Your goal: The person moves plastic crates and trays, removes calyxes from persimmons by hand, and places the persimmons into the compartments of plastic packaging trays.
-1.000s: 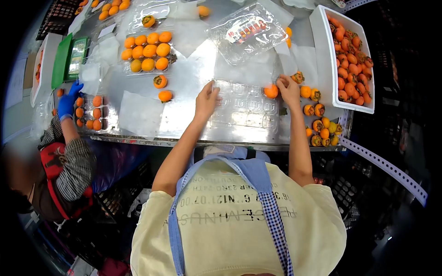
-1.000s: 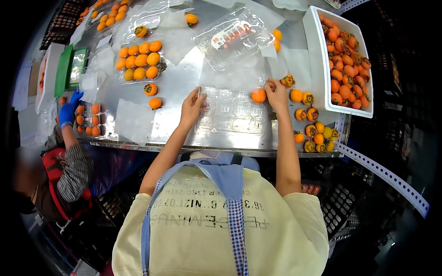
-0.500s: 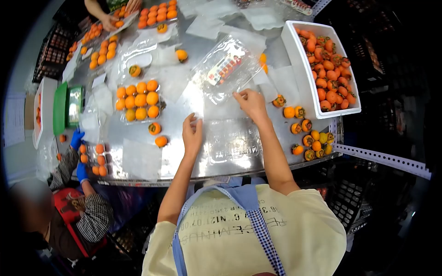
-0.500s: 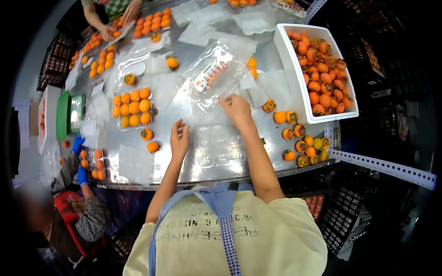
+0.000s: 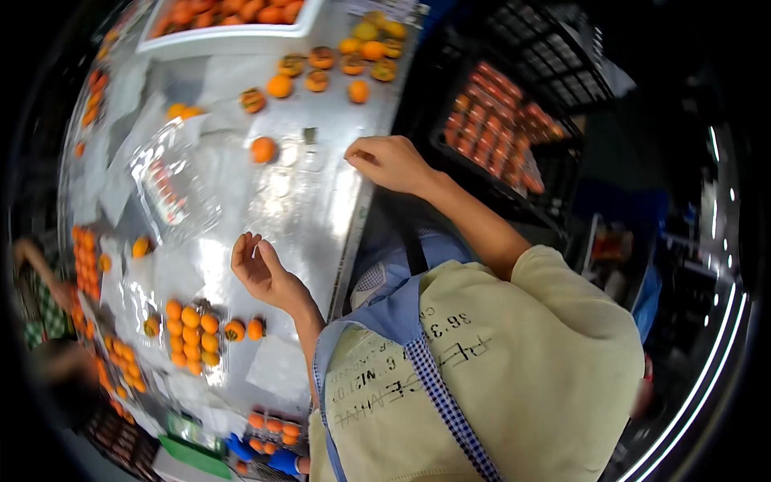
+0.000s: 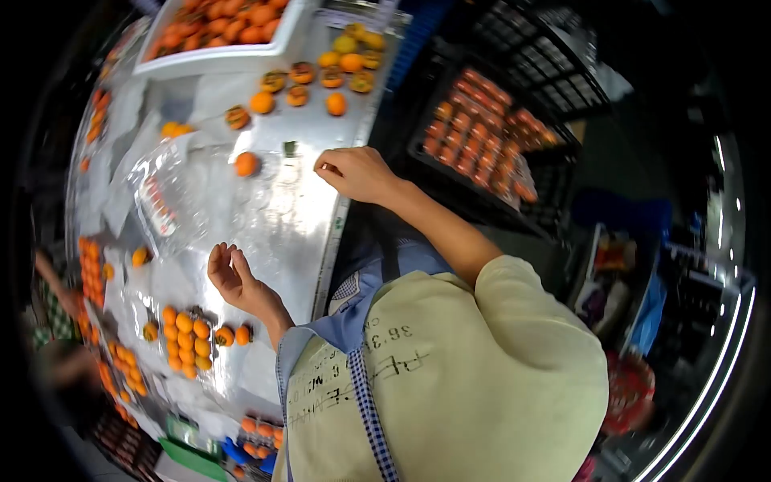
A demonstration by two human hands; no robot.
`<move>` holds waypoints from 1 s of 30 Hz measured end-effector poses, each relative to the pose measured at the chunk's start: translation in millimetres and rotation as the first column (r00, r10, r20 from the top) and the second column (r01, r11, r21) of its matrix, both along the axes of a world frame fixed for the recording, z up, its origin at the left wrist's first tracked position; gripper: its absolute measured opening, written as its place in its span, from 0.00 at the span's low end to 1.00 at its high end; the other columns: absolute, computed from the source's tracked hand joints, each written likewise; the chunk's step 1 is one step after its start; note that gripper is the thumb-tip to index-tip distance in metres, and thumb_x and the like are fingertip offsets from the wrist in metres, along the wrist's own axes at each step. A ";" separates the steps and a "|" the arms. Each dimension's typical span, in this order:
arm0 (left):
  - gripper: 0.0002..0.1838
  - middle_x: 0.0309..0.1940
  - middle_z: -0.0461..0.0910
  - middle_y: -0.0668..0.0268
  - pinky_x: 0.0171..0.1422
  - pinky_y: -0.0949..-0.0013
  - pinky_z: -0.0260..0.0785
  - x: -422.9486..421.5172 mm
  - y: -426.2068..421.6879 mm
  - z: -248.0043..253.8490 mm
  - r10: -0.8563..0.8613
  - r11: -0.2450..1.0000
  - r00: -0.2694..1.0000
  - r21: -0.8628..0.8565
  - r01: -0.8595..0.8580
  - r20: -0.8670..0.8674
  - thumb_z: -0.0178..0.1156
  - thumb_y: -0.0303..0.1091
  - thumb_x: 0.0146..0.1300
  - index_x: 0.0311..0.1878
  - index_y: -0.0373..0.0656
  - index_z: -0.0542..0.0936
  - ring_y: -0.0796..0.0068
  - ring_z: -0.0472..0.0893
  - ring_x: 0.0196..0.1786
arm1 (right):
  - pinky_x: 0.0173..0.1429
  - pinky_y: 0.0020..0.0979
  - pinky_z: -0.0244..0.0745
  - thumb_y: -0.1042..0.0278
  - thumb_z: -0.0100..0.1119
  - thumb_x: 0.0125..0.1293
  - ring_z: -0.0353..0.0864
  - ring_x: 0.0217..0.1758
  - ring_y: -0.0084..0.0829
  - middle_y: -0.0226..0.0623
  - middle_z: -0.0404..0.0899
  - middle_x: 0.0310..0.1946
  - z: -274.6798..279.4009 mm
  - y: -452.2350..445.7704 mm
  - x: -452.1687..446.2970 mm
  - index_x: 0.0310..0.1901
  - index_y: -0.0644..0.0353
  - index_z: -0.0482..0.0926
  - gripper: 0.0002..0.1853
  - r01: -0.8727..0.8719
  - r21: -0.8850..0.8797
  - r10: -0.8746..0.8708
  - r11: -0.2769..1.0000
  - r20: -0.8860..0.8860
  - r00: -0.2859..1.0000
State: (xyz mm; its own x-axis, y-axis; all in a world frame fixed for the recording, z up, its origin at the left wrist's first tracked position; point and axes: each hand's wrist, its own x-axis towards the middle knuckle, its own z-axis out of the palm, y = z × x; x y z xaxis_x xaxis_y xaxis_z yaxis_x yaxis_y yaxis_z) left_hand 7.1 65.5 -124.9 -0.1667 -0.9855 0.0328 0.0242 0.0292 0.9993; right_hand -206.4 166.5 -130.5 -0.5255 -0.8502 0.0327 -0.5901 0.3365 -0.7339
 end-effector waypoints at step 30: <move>0.05 0.39 0.77 0.68 0.44 0.81 0.67 -195.4 178.8 -7.7 -0.540 0.832 0.839 0.191 0.520 0.070 0.55 0.20 0.63 0.41 0.36 0.76 0.83 0.75 0.37 | 0.56 0.40 0.63 0.59 0.72 0.45 0.67 0.54 0.34 0.30 0.71 0.49 -117.5 385.5 -266.9 0.52 0.48 0.75 0.29 0.637 0.440 -0.261 0.633 -0.654 0.710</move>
State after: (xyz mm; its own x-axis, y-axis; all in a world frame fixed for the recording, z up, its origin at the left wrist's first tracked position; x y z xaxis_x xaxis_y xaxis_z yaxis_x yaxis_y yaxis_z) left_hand -188.3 244.3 -132.5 -0.6578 -0.7342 -0.1679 -0.1257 -0.1128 0.9856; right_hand -473.3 552.0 -248.0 -0.9052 -0.4248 -0.0104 -0.4242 0.9019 0.0818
